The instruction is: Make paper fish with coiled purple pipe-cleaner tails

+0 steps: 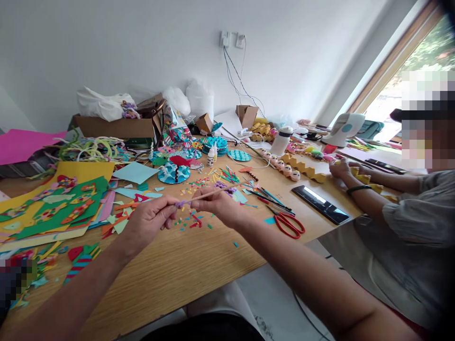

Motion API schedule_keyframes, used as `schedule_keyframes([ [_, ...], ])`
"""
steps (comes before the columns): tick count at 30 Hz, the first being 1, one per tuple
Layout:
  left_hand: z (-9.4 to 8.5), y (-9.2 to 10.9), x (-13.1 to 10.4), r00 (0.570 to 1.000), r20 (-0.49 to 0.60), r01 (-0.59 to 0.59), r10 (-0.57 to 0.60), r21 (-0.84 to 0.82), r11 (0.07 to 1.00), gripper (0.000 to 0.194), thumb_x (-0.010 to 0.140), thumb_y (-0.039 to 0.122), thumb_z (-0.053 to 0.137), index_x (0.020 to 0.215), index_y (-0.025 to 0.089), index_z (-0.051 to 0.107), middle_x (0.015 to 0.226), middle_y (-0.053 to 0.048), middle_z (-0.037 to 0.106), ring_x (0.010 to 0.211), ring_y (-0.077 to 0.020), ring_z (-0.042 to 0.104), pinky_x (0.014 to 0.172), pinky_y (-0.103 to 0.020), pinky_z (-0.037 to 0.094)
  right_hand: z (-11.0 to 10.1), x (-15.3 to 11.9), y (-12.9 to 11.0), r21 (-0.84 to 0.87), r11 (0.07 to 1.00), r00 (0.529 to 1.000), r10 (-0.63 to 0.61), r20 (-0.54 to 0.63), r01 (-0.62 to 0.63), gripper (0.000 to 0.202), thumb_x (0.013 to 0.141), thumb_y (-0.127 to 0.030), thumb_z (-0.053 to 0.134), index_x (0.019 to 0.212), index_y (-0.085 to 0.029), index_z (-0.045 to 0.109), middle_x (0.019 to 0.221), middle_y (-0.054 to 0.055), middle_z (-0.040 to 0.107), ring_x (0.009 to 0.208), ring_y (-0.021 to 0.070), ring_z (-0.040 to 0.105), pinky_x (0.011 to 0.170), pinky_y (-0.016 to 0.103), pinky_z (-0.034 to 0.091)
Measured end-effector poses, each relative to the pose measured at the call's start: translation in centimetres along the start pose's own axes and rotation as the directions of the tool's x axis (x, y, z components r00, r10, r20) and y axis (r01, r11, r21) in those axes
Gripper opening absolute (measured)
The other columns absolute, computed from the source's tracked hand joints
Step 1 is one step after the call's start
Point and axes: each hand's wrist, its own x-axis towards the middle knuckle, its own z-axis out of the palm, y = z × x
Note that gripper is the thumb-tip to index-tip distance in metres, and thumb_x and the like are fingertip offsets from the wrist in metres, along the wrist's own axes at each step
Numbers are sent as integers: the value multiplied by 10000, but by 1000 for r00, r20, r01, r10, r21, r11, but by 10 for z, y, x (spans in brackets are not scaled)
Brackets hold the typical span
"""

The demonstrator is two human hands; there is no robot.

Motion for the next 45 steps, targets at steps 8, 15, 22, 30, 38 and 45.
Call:
schedule_keyframes([
  [8, 7, -14, 23, 985, -169, 50, 14, 365, 930, 253, 811, 332, 401, 826, 193, 612, 563, 25, 555, 494, -119, 532, 484, -217, 386, 36, 18, 42, 274, 961, 939, 60, -340, 37, 171, 692, -283, 575, 609, -151, 504, 546, -50, 475, 493, 58, 404, 528, 198, 323],
  [15, 9, -21, 27, 985, -139, -23, 105, 494, 869, 332, 836, 349, 367, 912, 198, 653, 570, 13, 597, 494, -129, 543, 496, -221, 386, 21, 16, 26, -860, 505, 943, -245, -224, -73, 163, 844, -213, 462, 781, -150, 599, 785, 51, 629, 736, 152, 541, 658, 261, 362],
  [22, 8, -18, 25, 989, -118, -13, 88, 525, 851, 366, 835, 344, 362, 948, 181, 670, 571, -9, 620, 501, -152, 556, 507, -241, 399, 21, 3, 3, -992, -102, 937, -334, 107, 77, 211, 896, -184, 374, 880, -172, 585, 864, 87, 605, 857, 214, 502, 712, 329, 327],
  [30, -5, -7, 15, 961, 236, -243, 142, 484, 841, 302, 829, 338, 394, 865, 247, 679, 777, -13, 689, 708, -173, 611, 617, -253, 431, 0, -3, -37, -948, 137, 957, -75, 280, 288, 142, 810, -131, 521, 744, -151, 646, 777, 43, 618, 764, 158, 528, 651, 274, 334],
  [38, -7, 12, -4, 974, 216, -64, 64, -10, 998, 228, 849, 323, 400, 850, 205, 595, 561, 47, 495, 452, -72, 458, 435, -180, 357, -18, -12, -35, -197, 977, 955, -22, 297, 84, 108, 719, -228, 590, 657, -143, 567, 595, -46, 526, 555, 68, 465, 538, 197, 351],
  [45, 9, -5, 15, 996, -42, 73, -74, -29, 997, 173, 798, 299, 428, 821, 190, 560, 593, 46, 489, 447, -76, 466, 403, -179, 332, 12, 11, 21, 214, 969, 964, -68, -258, 126, 130, 600, -256, 673, 629, -155, 596, 575, -42, 546, 548, 72, 468, 571, 219, 373],
])
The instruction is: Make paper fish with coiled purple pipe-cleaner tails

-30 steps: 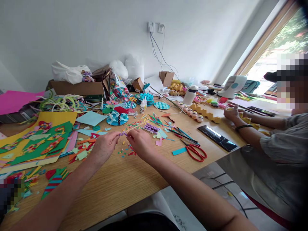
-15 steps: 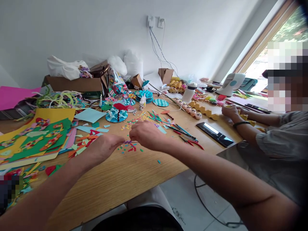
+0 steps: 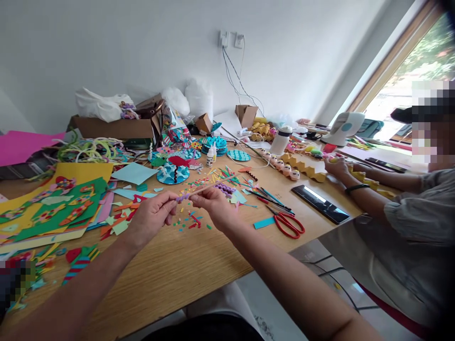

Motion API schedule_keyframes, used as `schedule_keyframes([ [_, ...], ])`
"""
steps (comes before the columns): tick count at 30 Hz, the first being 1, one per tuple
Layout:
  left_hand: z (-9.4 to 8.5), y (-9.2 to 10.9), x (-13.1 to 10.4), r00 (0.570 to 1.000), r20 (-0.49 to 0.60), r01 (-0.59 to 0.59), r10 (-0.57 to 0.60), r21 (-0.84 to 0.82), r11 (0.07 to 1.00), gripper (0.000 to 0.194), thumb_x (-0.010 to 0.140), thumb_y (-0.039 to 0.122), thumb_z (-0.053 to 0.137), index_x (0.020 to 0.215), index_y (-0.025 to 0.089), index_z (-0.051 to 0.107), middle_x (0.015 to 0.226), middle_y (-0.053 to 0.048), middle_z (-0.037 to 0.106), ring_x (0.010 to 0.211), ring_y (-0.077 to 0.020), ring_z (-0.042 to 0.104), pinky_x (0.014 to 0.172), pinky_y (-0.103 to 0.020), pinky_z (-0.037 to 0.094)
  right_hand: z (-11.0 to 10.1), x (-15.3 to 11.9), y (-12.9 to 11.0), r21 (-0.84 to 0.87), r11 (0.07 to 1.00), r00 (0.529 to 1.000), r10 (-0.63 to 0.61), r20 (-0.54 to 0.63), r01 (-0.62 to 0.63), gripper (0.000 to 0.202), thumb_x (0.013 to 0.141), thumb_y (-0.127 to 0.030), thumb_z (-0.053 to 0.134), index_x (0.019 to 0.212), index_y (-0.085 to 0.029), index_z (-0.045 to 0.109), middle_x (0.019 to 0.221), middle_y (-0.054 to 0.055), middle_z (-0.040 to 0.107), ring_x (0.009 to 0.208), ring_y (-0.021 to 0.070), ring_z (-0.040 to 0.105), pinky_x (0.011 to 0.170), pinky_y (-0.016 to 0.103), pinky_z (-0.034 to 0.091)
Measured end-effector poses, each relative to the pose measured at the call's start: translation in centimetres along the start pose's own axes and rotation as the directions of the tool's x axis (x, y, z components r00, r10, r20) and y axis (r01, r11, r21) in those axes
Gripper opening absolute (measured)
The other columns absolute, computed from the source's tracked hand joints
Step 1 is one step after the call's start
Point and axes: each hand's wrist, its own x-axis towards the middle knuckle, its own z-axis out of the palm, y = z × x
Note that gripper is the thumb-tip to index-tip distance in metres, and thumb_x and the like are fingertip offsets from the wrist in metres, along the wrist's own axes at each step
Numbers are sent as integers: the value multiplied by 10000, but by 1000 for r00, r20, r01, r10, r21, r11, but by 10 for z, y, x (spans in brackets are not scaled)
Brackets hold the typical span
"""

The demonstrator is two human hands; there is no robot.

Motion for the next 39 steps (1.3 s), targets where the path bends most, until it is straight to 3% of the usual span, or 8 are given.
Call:
schedule_keyframes([
  [4, 2, -10, 7, 998, -58, 45, -39, 106, 993, 196, 791, 295, 404, 834, 195, 566, 590, 43, 508, 432, -90, 482, 408, -194, 343, 5, 8, 19, 91, 995, 993, 43, -111, -33, 153, 565, -262, 690, 593, -154, 586, 539, -45, 548, 517, 67, 462, 562, 220, 364],
  [8, -1, -17, 8, 990, -86, -64, 109, 417, 907, 238, 826, 304, 383, 870, 197, 591, 583, 27, 547, 500, -124, 530, 485, -220, 376, 8, 12, 26, 105, 993, 983, 67, -172, -50, 164, 558, -276, 689, 568, -157, 576, 506, -46, 541, 501, 72, 467, 541, 221, 354],
  [13, -4, -32, 8, 942, 19, -264, 336, 657, 706, 285, 870, 219, 322, 984, 194, 582, 859, -48, 659, 767, -181, 612, 621, -250, 422, 13, 12, 29, 100, 993, 964, 87, -251, -63, 188, 564, -301, 687, 558, -146, 580, 489, -40, 551, 464, 62, 437, 514, 218, 329],
  [18, -7, -38, 6, 927, 83, -314, 366, 708, 633, 314, 866, 166, 314, 1047, 188, 569, 926, -71, 658, 812, -190, 618, 673, -271, 452, 17, 10, 29, 152, 984, 955, 133, -264, -95, 218, 552, -318, 703, 555, -144, 571, 489, -40, 547, 463, 61, 435, 520, 219, 327],
  [27, -16, -10, 8, 951, 54, -263, 305, 663, 701, 353, 857, 354, 391, 1127, 181, 538, 1025, -81, 657, 895, -211, 617, 720, -294, 469, 26, 9, 26, 172, 982, 960, 120, -251, -78, 213, 553, -310, 695, 557, -148, 557, 477, -46, 529, 458, 60, 418, 523, 221, 311],
  [33, -11, -2, 11, 950, 41, -270, 310, 606, 748, 328, 833, 304, 352, 890, 184, 652, 894, -69, 687, 822, -208, 614, 695, -288, 449, 36, 7, 25, 140, 986, 967, 120, -224, -90, 220, 583, -325, 670, 538, -152, 541, 509, -38, 529, 458, 54, 394, 514, 220, 304],
  [36, -14, 0, 13, 985, -12, -145, 173, 486, 862, 312, 792, 330, 388, 819, 199, 670, 747, -35, 671, 688, -179, 598, 603, -255, 434, 35, 4, 26, 88, 989, 978, 133, -158, -120, 204, 625, -331, 647, 602, -154, 548, 542, -39, 522, 482, 62, 415, 522, 216, 321],
  [39, -22, -6, 15, 997, -16, 83, -81, 268, 960, 293, 738, 379, 460, 806, 183, 667, 583, 1, 584, 500, -133, 514, 457, -223, 372, 25, -4, 24, -204, 979, 993, -17, -113, -6, 139, 680, -286, 625, 717, -168, 563, 594, -32, 533, 529, 87, 455, 538, 224, 352],
])
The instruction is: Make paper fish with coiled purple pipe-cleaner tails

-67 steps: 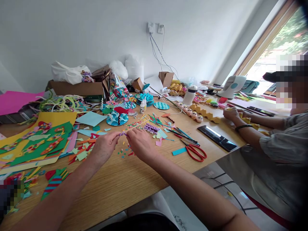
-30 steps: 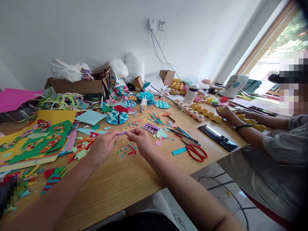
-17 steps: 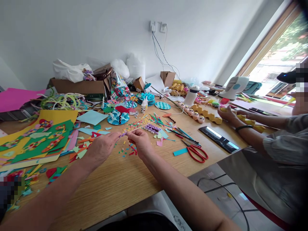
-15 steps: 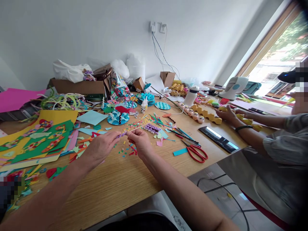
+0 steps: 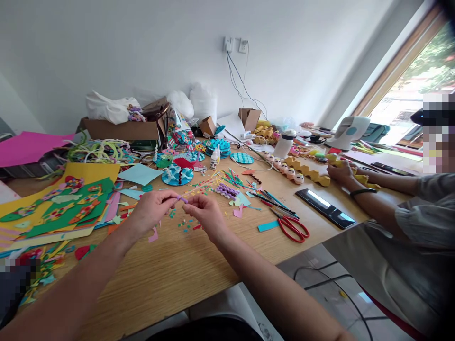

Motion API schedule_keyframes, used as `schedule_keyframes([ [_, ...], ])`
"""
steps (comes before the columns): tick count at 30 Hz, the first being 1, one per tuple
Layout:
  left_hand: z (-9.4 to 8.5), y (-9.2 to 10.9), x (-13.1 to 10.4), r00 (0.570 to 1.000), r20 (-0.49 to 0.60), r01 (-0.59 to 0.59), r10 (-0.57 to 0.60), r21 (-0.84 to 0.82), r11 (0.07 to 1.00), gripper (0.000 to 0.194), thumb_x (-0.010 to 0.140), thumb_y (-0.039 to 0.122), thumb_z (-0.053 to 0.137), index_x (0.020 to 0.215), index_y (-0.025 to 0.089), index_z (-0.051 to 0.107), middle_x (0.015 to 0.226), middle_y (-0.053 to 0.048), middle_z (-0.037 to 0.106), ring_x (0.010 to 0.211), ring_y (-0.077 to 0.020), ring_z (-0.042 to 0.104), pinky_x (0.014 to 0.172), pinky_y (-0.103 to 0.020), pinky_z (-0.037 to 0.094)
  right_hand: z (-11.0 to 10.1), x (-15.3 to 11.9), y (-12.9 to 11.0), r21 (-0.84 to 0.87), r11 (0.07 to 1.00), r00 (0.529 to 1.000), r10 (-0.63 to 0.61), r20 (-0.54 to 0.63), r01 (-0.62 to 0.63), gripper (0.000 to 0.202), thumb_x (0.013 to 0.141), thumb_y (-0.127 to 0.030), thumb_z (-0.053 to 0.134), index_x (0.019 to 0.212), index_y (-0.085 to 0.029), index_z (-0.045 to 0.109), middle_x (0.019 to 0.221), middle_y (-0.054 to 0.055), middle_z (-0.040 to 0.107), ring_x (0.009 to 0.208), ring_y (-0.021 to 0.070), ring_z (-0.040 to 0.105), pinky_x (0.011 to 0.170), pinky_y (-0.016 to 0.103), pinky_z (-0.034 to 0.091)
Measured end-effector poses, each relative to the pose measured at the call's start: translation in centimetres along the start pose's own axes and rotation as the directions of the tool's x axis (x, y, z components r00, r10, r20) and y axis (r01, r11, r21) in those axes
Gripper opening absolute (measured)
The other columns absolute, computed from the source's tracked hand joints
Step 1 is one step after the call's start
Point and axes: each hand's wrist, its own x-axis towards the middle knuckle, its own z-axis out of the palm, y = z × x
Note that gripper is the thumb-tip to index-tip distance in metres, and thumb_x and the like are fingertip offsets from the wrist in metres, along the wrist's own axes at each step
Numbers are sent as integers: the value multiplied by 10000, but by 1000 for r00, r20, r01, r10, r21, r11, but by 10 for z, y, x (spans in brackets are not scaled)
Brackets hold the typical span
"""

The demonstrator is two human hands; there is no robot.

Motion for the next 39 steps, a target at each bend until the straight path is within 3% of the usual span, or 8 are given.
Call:
schedule_keyframes([
  [5, -3, -8, 0, 969, 212, 211, -127, -438, 874, 296, 646, 398, 621, 800, 148, 655, 590, 12, 537, 456, -71, 416, 423, -185, 309, -28, -10, -20, -696, 399, 763, -551, 339, 597, 146, 852, -193, 482, 948, -190, 593, 929, 69, 613, 861, 170, 500, 773, 303, 375],
  [9, 0, 1, -4, 941, 292, 308, -170, -534, 787, 265, 600, 369, 687, 731, 143, 643, 569, 17, 531, 457, -55, 391, 427, -173, 272, -38, -5, -41, -678, -77, 587, -435, 683, 731, 203, 910, -198, 395, 1006, -189, 574, 963, 66, 605, 922, 186, 449, 781, 325, 322],
  [13, 4, 7, -7, 916, 363, 364, -171, -571, 736, 277, 578, 362, 717, 722, 139, 639, 559, 21, 528, 459, -48, 394, 420, -165, 244, -40, 1, -49, -615, -205, 524, -363, 770, 761, 214, 920, -243, 390, 899, -185, 594, 846, 36, 611, 836, 172, 444, 742, 328, 275],
  [19, 9, 4, -8, 939, 324, 274, -116, -499, 822, 267, 623, 391, 667, 741, 152, 647, 575, 17, 535, 461, -63, 398, 424, -186, 249, -40, 2, -43, -635, -78, 573, -358, 737, 769, 214, 913, -196, 396, 853, -157, 598, 823, 41, 629, 770, 149, 490, 708, 296, 283],
  [27, 14, 8, -18, 902, 94, -429, 422, 306, 850, 274, 859, 273, 388, 817, 198, 648, 717, -31, 617, 682, -165, 539, 621, -271, 394, -31, 14, -44, -765, 525, 924, -134, 359, 373, 89, 713, -167, 643, 624, -169, 643, 583, 1, 611, 536, 105, 498, 513, 227, 290],
  [32, 17, 5, -23, 802, 176, -576, 570, 480, 662, 283, 859, 163, 347, 826, 177, 628, 742, -65, 604, 705, -182, 539, 621, -284, 403, -40, 34, -42, -475, 880, 858, 247, 450, -4, 154, 627, -94, 615, 491, -160, 587, 450, -43, 558, 445, 83, 494, 474, 202, 353],
  [35, 17, 6, -20, 833, 115, -544, 541, 346, 764, 269, 850, 199, 373, 850, 196, 642, 779, -58, 623, 759, -182, 558, 670, -284, 420, -43, 38, -45, -402, 914, 796, 288, 532, -62, 144, 656, -117, 583, 517, -155, 583, 471, -40, 568, 470, 86, 518, 507, 210, 395],
  [39, 16, 7, -12, 986, 94, -128, 141, -132, 983, 176, 765, 311, 531, 789, 194, 660, 649, -10, 600, 588, -132, 523, 542, -239, 403, -40, 20, -60, -700, 644, 946, -127, 299, 308, 61, 737, -157, 587, 692, -158, 627, 677, 18, 625, 637, 122, 546, 599, 241, 397],
])
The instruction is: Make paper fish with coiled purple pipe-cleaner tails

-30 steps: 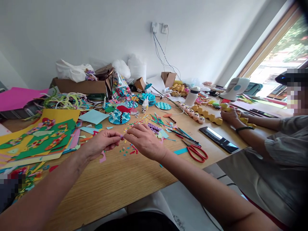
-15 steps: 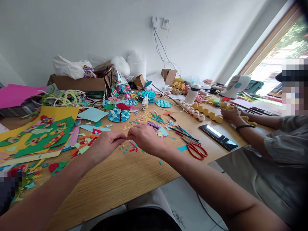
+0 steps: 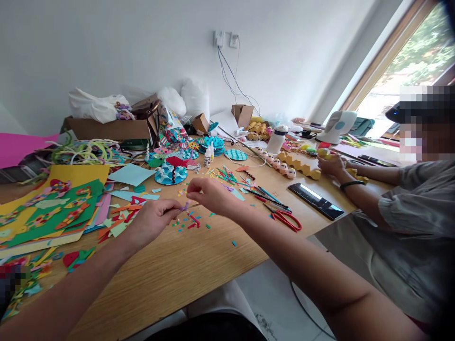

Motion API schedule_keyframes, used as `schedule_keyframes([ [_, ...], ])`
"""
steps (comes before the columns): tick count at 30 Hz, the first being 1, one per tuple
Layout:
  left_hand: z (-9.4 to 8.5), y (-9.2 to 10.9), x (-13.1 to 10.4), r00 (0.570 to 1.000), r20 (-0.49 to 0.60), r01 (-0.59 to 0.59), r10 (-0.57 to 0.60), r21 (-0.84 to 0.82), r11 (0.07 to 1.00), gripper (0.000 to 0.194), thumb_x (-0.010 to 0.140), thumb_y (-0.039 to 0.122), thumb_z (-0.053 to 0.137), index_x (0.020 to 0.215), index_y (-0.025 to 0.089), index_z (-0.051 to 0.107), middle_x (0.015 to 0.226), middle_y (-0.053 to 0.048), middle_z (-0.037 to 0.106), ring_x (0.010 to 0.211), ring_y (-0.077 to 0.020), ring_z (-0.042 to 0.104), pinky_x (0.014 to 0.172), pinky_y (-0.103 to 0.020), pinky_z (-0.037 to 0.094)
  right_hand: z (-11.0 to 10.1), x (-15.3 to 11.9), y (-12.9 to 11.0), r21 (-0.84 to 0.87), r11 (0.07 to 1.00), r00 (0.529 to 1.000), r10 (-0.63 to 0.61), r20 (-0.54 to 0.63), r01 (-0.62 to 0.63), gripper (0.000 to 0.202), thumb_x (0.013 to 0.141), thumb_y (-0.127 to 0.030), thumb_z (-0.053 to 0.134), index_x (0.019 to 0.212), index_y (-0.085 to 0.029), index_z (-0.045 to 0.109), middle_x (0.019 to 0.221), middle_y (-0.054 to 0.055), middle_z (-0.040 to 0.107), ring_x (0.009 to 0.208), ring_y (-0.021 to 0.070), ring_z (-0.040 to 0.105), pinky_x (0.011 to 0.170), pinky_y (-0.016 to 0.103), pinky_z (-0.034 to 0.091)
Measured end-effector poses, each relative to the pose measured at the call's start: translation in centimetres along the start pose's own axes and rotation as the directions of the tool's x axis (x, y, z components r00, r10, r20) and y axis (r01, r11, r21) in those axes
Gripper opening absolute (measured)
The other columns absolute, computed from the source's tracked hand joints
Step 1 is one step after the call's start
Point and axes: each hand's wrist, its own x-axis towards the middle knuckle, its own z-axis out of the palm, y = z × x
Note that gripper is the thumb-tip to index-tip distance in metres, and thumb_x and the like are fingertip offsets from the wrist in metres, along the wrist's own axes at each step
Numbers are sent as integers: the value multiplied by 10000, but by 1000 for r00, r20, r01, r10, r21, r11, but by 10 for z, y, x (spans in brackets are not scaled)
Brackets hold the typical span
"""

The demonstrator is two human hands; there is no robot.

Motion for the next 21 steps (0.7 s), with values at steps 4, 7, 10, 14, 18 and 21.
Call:
schedule_keyframes([
  [4, -5, -2, 1, 940, 174, 340, -294, -572, 747, 196, 679, 323, 653, 764, 147, 643, 578, 19, 518, 444, -46, 388, 384, -152, 256, 3, -27, -11, -341, 895, 908, -368, -201, 287, 165, 861, -207, 475, 803, -179, 627, 850, 67, 625, 834, 160, 541, 756, 289, 392],
  [7, -9, 0, -4, 915, 297, 402, -273, -734, 548, 219, 647, 301, 705, 752, 125, 627, 571, 30, 467, 412, -12, 300, 350, -123, 143, 16, -37, -5, -117, 954, 918, -297, -263, 276, 165, 850, -207, 488, 779, -180, 635, 778, 48, 625, 726, 133, 550, 666, 245, 409],
  [10, -9, 5, -9, 899, 370, 438, -236, -777, 451, 211, 650, 279, 716, 754, 123, 619, 572, 34, 443, 410, 0, 264, 352, -108, 128, 29, -33, 2, 276, 949, 943, -59, -327, 155, 85, 787, -218, 559, 784, -193, 641, 726, 16, 614, 607, 110, 523, 566, 223, 399],
  [14, -8, 11, -13, 893, 385, 449, -233, -789, 419, 192, 653, 258, 719, 761, 127, 631, 579, 29, 452, 423, 0, 281, 361, -106, 154, 38, -25, 2, 553, 821, 969, 4, -248, 138, 91, 755, -256, 572, 702, -204, 624, 738, 7, 617, 677, 132, 545, 627, 242, 416],
  [18, -7, 12, -15, 893, 380, 449, -240, -785, 427, 192, 661, 262, 717, 773, 133, 630, 577, 37, 452, 420, 5, 282, 370, -112, 146, 37, -23, -1, 573, 804, 971, -22, -238, 159, 133, 750, -273, 571, 649, -199, 615, 681, -1, 601, 667, 133, 533, 649, 250, 403],
  [21, -3, 11, -15, 909, 313, 414, -276, -759, 502, 219, 659, 296, 709, 788, 142, 621, 579, 42, 459, 417, -3, 291, 366, -125, 130, 39, -24, 0, 510, 848, 963, 0, -268, 142, 150, 737, -242, 569, 598, -188, 586, 609, -16, 560, 609, 113, 494, 603, 234, 369],
])
